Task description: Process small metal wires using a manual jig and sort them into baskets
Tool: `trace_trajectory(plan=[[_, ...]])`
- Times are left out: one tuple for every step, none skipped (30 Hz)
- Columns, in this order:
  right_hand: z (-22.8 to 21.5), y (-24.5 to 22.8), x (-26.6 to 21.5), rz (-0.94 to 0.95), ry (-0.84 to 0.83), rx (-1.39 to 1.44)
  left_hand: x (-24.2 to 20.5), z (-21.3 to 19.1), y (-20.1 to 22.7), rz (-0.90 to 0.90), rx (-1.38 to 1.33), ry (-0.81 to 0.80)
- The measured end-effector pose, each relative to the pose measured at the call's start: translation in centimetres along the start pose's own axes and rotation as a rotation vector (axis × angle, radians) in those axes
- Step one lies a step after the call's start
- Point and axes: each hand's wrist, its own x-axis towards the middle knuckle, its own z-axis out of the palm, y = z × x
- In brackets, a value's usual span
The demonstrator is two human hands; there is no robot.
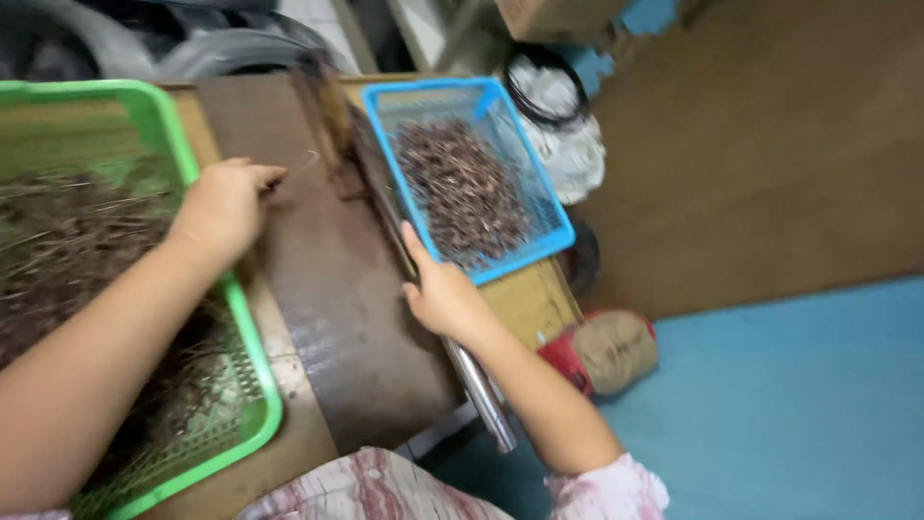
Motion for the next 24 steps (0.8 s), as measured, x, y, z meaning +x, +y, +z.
trace_trajectory(plan=[[-0.8,-0.1,0.0,0.031,0.004,0.014,0.8,0.2,0.6,0.026,-0.01,-0.02],[-1.7,-0.2,0.1,0.007,-0.013,-0.031,1.7,0.4,1.1,0.009,-0.042,-0.095],[-2.5,-0.4,0.4,-0.024,-0.029,-0.077,2.5,0.6,1.4,-0.013,-0.068,-0.167],[-3.4,-0.9,0.0,0.001,-0.025,-0.064,3.1,1.6,1.3,0.009,-0.074,-0.184],[-4.5,-1.5,-0.3,0.005,-0.058,-0.072,3.8,2.3,1.0,0.027,-0.018,-0.186],[-5.5,-2.2,-0.5,0.009,-0.091,-0.079,4.4,3.1,0.7,0.046,0.038,-0.188],[-6.0,-2.4,-0.6,0.023,-0.089,-0.072,4.8,3.6,0.6,0.058,0.033,-0.197],[-6.4,-2.8,-0.7,0.041,-0.116,-0.077,5.2,4.2,0.3,0.056,0.052,-0.184],[-6.9,-3.2,-0.7,0.05,-0.148,-0.086,5.4,4.5,-0.2,0.043,0.072,-0.169],[-7.0,-3.3,-0.9,0.056,-0.151,-0.083,5.7,4.5,-0.1,0.046,0.069,-0.175],[-7.2,-3.4,-0.9,0.042,-0.162,-0.076,6.0,4.3,-0.3,0.023,0.05,-0.199],[-7.3,-3.6,-1.0,0.028,-0.173,-0.068,6.4,4.1,-0.5,0.0,0.031,-0.223],[-7.3,-3.6,-1.0,0.028,-0.175,-0.069,6.8,4.7,-1.2,-0.002,0.031,-0.224],[-7.4,-3.7,-1.0,0.047,-0.182,-0.06,7.2,5.2,-1.9,0.031,0.016,-0.201],[-7.4,-3.8,-1.0,0.067,-0.191,-0.052,7.5,5.7,-2.6,0.063,0.001,-0.18],[-7.0,-3.4,-0.8,0.068,-0.196,-0.053,7.7,5.8,-2.7,0.06,-0.001,-0.183],[-6.7,-2.9,-0.6,0.048,-0.177,-0.056,8.1,5.8,-2.8,0.057,-0.07,-0.179],[-6.3,-2.5,-0.4,0.027,-0.158,-0.059,8.4,5.8,-2.8,0.054,-0.14,-0.175],[-6.3,-2.4,-0.3,0.028,-0.157,-0.061,8.8,5.9,-2.7,0.054,-0.141,-0.174],[-6.3,-2.4,-0.2,0.049,-0.168,-0.064,9.3,6.0,-2.7,0.049,-0.19,-0.182],[-6.2,-2.3,-0.2,0.07,-0.18,-0.065,9.6,6.1,-2.6,0.045,-0.239,-0.191],[-6.1,-2.1,-0.2,0.07,-0.18,-0.065,10.3,7.0,-3.3,0.045,-0.24,-0.191],[-5.9,-2.0,-0.1,0.05,-0.166,-0.063,10.8,7.9,-4.0,0.121,-0.172,-0.152],[-5.7,-1.8,-0.1,0.03,-0.151,-0.06,11.4,8.9,-4.8,0.197,-0.104,-0.113]])
